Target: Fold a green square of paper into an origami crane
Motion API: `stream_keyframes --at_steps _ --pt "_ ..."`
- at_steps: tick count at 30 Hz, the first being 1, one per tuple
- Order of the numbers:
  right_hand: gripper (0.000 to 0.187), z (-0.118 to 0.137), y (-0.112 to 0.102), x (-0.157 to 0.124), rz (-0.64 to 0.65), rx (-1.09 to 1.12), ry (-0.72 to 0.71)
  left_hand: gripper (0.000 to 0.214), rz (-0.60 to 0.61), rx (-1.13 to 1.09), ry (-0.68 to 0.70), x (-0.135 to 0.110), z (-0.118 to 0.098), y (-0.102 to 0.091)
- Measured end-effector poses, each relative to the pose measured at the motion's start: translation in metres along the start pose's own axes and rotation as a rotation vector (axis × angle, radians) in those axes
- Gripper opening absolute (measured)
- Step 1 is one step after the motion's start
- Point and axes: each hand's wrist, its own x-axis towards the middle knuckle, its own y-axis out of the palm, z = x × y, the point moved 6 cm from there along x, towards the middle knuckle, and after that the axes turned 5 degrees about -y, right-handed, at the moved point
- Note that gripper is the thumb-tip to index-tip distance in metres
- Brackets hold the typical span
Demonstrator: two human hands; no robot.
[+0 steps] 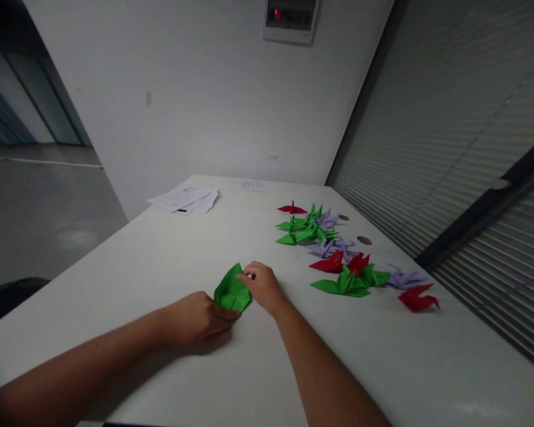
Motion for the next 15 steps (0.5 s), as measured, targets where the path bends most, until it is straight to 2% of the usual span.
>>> stream_keyframes --at_steps 3,9,15 --pt "0.024 0.003 0.001 0.000 -0.005 0.004 -0.002 0.012 0.000 0.000 0.014 0.000 -0.001 0.001" --pt "0.030 0.021 -0.004 0.000 -0.072 0.022 -0.066 0.014 -0.016 -0.004 0.036 0.000 -0.003 0.000" --pt "0.021 0.032 -0.014 0.000 -0.179 0.043 -0.094 0.016 -0.011 -0.015 0.037 -0.001 -0.002 0.001"
